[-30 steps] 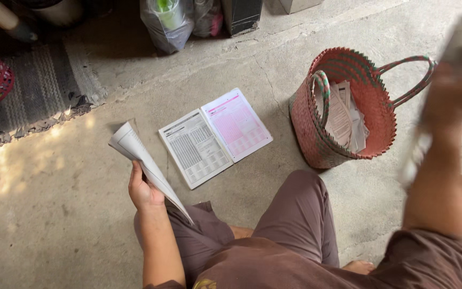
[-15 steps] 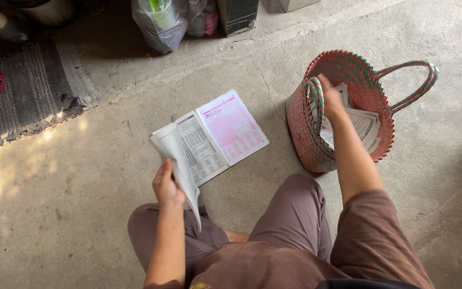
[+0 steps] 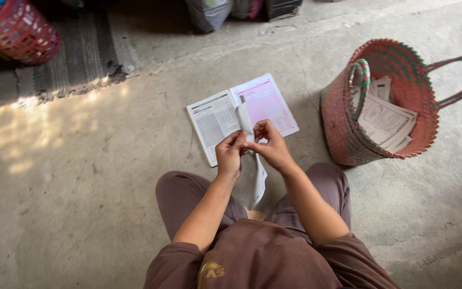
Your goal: The person sits on the floor and repeatedly folds newspaper sheets by hand, then places the folded sheets into a woven basket. The person handles the papers one at a time, aligning edges and creasing folds before stacking them in the basket.
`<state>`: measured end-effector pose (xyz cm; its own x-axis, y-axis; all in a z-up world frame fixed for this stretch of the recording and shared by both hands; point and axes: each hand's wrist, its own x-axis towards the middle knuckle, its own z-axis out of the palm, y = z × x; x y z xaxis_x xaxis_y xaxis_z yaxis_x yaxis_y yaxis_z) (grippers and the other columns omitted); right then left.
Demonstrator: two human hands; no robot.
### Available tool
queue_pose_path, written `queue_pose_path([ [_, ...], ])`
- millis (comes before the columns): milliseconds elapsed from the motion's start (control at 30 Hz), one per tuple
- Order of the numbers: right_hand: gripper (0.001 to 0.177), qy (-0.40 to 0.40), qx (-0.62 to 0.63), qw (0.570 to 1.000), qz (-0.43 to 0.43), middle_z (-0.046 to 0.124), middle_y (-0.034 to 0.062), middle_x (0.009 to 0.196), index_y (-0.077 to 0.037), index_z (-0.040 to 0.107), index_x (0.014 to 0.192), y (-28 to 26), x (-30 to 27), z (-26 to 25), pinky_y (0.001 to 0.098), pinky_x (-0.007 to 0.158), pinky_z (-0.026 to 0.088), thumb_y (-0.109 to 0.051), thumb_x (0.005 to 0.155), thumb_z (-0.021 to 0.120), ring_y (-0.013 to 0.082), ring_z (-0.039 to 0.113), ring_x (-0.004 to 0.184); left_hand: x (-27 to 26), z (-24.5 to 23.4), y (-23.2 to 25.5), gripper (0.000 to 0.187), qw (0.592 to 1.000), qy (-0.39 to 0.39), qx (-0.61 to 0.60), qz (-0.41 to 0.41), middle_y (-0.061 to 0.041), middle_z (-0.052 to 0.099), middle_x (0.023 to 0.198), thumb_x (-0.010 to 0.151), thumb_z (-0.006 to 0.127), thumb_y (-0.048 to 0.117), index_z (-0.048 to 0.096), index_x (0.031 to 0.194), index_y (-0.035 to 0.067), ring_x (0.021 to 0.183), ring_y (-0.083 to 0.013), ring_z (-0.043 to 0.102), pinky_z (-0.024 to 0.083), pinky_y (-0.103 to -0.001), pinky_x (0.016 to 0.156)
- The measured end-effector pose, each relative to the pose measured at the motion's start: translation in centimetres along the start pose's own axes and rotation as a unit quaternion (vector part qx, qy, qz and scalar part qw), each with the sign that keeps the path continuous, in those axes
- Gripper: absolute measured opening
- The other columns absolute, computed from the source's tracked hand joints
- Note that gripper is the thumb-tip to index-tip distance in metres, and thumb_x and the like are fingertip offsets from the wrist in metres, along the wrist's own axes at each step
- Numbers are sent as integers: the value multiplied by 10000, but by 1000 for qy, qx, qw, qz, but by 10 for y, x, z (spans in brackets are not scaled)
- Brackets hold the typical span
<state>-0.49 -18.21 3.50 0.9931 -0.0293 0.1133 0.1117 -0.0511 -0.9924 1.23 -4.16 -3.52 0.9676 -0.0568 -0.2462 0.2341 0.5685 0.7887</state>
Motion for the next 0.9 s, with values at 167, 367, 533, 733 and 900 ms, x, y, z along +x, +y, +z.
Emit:
queue_pose_path([
  [167,569,-89,144,985,40,561,2,1051,-72,522,1143,0,-7,-9,284,864,549,-86,747,931,110,570,1019,-17,-2,27,241,992,-74,-72,-79,-61,715,862,938,788,138,748,1084,-50,690,-99,647,555,-223,626],
  [367,753,-124,145,981,38,592,32,1258,-70,486,1292,-28,-5,6,274,937,558,-105,683,927,125,565,1212,-20,-8,38,251,990,-82,-89,-69,-63,738,864,904,794,148,751,1060,-43,692,-99,663,558,-229,606],
  [533,374,-51,191,974,110,674,84,1159,-55,633,1227,-17,1,9,334,885,583,-152,889,760,174,641,1041,-19,-14,47,228,995,-67,-64,-25,-124,738,900,951,761,129,737,1090,-52,734,-161,681,583,-277,652],
  [733,145,284,132,930,192,704,65,930,-30,694,1018,60,13,-91,276,772,547,-158,1052,635,143,640,831,-18,-64,122,320,928,-241,-276,-73,-199,724,1073,1059,529,178,699,1193,-58,997,-286,726,646,-422,799],
  [900,81,346,98,933,21,712,109,1085,16,627,1104,73,4,-174,263,832,590,3,1025,642,159,698,937,-24,-124,171,392,976,102,-184,-60,-184,762,1060,1003,492,302,693,1176,15,861,-206,729,635,-394,699],
])
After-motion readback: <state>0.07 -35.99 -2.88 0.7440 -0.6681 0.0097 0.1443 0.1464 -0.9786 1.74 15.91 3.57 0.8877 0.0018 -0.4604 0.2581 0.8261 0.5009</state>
